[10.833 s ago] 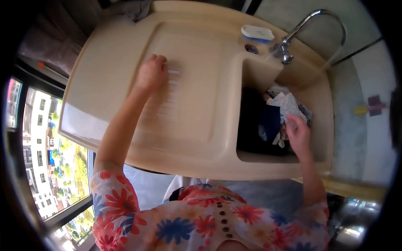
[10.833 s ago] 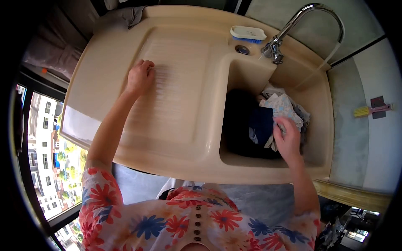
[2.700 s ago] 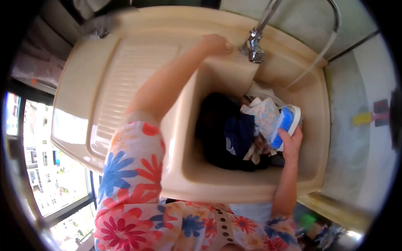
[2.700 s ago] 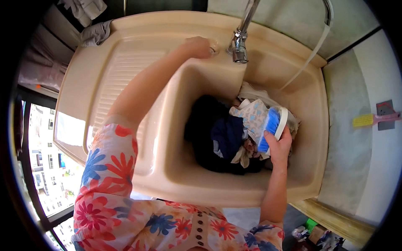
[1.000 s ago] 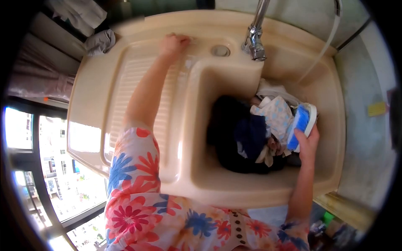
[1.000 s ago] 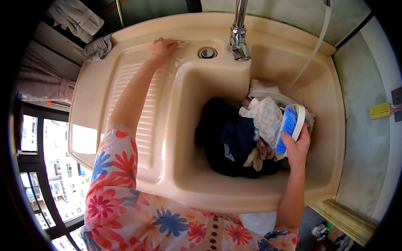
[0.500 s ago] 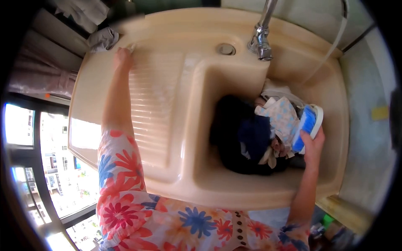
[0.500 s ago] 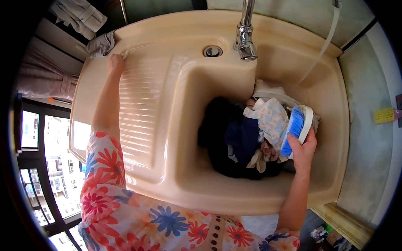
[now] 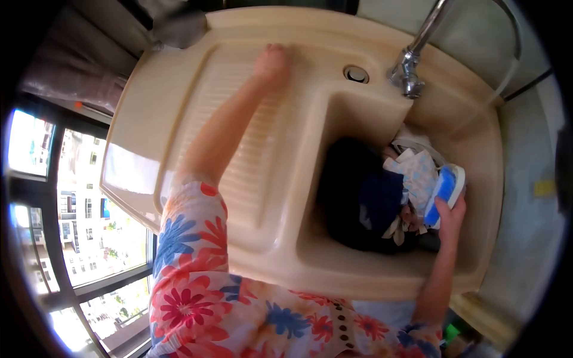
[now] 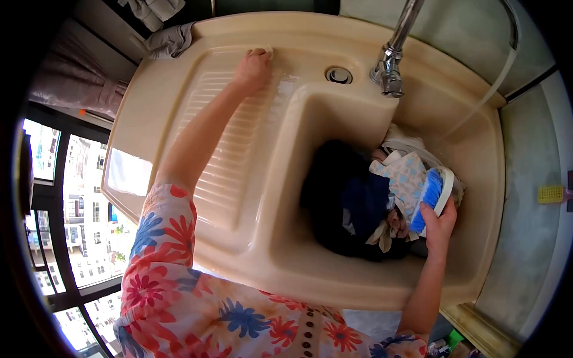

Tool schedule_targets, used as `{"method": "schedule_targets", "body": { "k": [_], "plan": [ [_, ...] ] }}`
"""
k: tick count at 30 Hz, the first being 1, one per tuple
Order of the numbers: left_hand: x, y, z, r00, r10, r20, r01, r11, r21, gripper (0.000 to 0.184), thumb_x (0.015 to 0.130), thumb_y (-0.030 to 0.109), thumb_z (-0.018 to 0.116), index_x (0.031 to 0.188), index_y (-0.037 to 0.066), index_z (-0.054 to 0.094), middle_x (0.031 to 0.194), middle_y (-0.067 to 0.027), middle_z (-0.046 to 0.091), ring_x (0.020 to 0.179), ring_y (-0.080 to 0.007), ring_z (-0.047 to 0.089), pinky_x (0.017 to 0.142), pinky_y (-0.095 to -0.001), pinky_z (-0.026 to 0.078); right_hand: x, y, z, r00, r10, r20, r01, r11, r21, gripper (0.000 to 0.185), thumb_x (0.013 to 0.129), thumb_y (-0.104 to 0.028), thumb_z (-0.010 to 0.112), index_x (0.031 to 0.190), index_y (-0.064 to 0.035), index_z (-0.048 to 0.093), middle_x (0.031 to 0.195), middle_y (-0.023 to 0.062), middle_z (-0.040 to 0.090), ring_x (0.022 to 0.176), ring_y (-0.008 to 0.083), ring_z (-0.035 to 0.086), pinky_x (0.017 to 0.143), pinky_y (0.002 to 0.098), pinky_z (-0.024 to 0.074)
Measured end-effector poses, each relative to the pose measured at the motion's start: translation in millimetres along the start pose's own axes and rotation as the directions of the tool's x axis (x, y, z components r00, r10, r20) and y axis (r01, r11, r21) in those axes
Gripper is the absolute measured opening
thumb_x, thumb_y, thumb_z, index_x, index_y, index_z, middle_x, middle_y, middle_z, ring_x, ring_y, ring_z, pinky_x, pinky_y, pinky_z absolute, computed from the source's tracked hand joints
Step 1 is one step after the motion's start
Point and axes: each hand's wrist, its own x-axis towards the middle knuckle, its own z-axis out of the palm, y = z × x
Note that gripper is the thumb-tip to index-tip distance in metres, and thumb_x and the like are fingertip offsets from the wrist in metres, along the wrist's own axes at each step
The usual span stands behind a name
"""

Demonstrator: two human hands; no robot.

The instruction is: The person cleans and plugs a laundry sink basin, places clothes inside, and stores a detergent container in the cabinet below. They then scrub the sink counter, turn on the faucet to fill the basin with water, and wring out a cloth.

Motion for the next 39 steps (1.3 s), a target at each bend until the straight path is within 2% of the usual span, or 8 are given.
{"method": "schedule_targets", "body": {
  "k": [2, 4, 8, 18, 21, 25, 29, 39],
  "plan": [
    [-6.9, -18.8, -2.7, 0.995, 0.061, 0.073, -0.067, 0.994, 0.088, 0.029, 0.084, 0.024, 0.043, 0.101, 0.007, 0.058, 0.109, -0.0101, 0.056, 0.106, -0.0262, 0.049, 0.09, -0.0403, 0.038, 2.1, 3.8, -4.2, 1.0, 0.005, -0.009, -0.006, 1.0, -0.015, 0.049, 0.072, -0.005, 0.061, 0.118, 0.0019, 0.047, 0.101, 0.0057, 0.056, 0.089, 0.0131, 0.053, 0.082, 0.0264, 0.0416],
    [-7.0, -38.5, -41.3, 0.9, -0.207, 0.383, 0.062, 0.932, 0.358, 0.028, 0.085, 0.026, 0.042, 0.102, 0.012, 0.059, 0.108, -0.0074, 0.056, 0.105, -0.0241, 0.048, 0.092, -0.0434, 0.035, 1.5, 5.9, -5.2, 1.0, 0.02, -0.021, -0.021, 0.999, -0.031, 0.048, 0.072, -0.006, 0.061, 0.118, 0.0018, 0.047, 0.101, 0.0057, 0.056, 0.089, 0.0131, 0.053, 0.082, 0.0263, 0.0415],
    [-21.1, -99.4, -42.8, 0.882, -0.405, 0.242, 0.284, 0.865, 0.413, 0.031, 0.086, 0.033, 0.041, 0.115, 0.032, 0.053, 0.116, -0.0031, 0.048, 0.114, -0.0236, 0.035, 0.091, -0.0459, 0.029, -0.1, 3.8, -3.3, 0.999, 0.029, -0.014, -0.03, 0.998, -0.064, 0.047, 0.073, -0.006, 0.061, 0.117, 0.0017, 0.047, 0.1, 0.0054, 0.056, 0.089, 0.0129, 0.053, 0.082, 0.0263, 0.0413],
    [-24.8, -117.2, -26.9, 0.814, -0.533, 0.23, 0.489, 0.843, 0.224, 0.03, 0.085, 0.029, 0.045, 0.108, 0.015, 0.06, 0.116, -0.0108, 0.049, 0.11, -0.026, 0.046, 0.087, -0.0381, 0.041, 1.3, -0.7, -1.8, 1.0, 0.017, -0.014, -0.018, 0.998, -0.056, 0.048, 0.072, -0.007, 0.062, 0.117, 0.0023, 0.046, 0.101, 0.0057, 0.056, 0.089, 0.0138, 0.053, 0.083, 0.0269, 0.0409],
    [-7.2, -77.7, -34.9, 0.898, -0.312, 0.312, 0.175, 0.901, 0.396, 0.03, 0.084, 0.025, 0.044, 0.104, 0.01, 0.06, 0.106, -0.0122, 0.057, 0.104, -0.0264, 0.051, 0.083, -0.0372, 0.045, 2.5, -0.4, -3.1, 1.0, 0.023, -0.01, -0.023, 0.998, -0.05, 0.05, 0.072, -0.007, 0.063, 0.117, 0.0022, 0.046, 0.102, 0.0062, 0.056, 0.09, 0.0141, 0.053, 0.083, 0.0273, 0.0409],
    [6.7, -30.3, -16.9, 0.912, -0.274, 0.305, 0.282, 0.959, 0.016, 0.025, 0.081, 0.019, 0.044, 0.096, 0.011, 0.063, 0.099, -0.0144, 0.06, 0.1, -0.0308, 0.053, 0.084, -0.0384, 0.044, 1.2, -2.5, 1.5, 1.0, 0.01, -0.002, -0.01, 1.0, -0.017, 0.049, 0.072, -0.006, 0.062, 0.118, 0.0022, 0.046, 0.103, 0.0063, 0.056, 0.09, 0.014, 0.053, 0.083, 0.0273, 0.041],
    [-19.0, 54.6, -35.1, 0.995, 0.069, -0.072, -0.092, 0.905, -0.414, 0.017, 0.074, 0.007, 0.05, 0.087, 0.006, 0.061, 0.101, -0.0141, 0.058, 0.097, -0.0329, 0.051, 0.082, -0.0404, 0.044, 2.5, 1.3, 4.5, 1.0, -0.02, 0.006, 0.021, 1.0, -0.007, 0.049, 0.072, -0.004, 0.061, 0.118, 0.0021, 0.046, 0.103, 0.006, 0.056, 0.09, 0.0134, 0.053, 0.083, 0.0266, 0.0409],
    [-137.9, 72.3, -130.7, 0.917, 0.366, -0.158, -0.381, 0.688, -0.617, 0.017, 0.067, 0.0, 0.056, 0.082, 0.004, 0.063, 0.086, -0.0112, 0.058, 0.08, -0.0294, 0.054, 0.072, -0.0369, 0.046, -0.1, -8.4, -0.2, 0.998, -0.057, 0.003, 0.057, 0.998, 0.015, 0.047, 0.072, -0.003, 0.061, 0.117, 0.0017, 0.047, 0.101, 0.0045, 0.056, 0.09, 0.0111, 0.052, 0.083, 0.0249, 0.0403]
  ]
}}
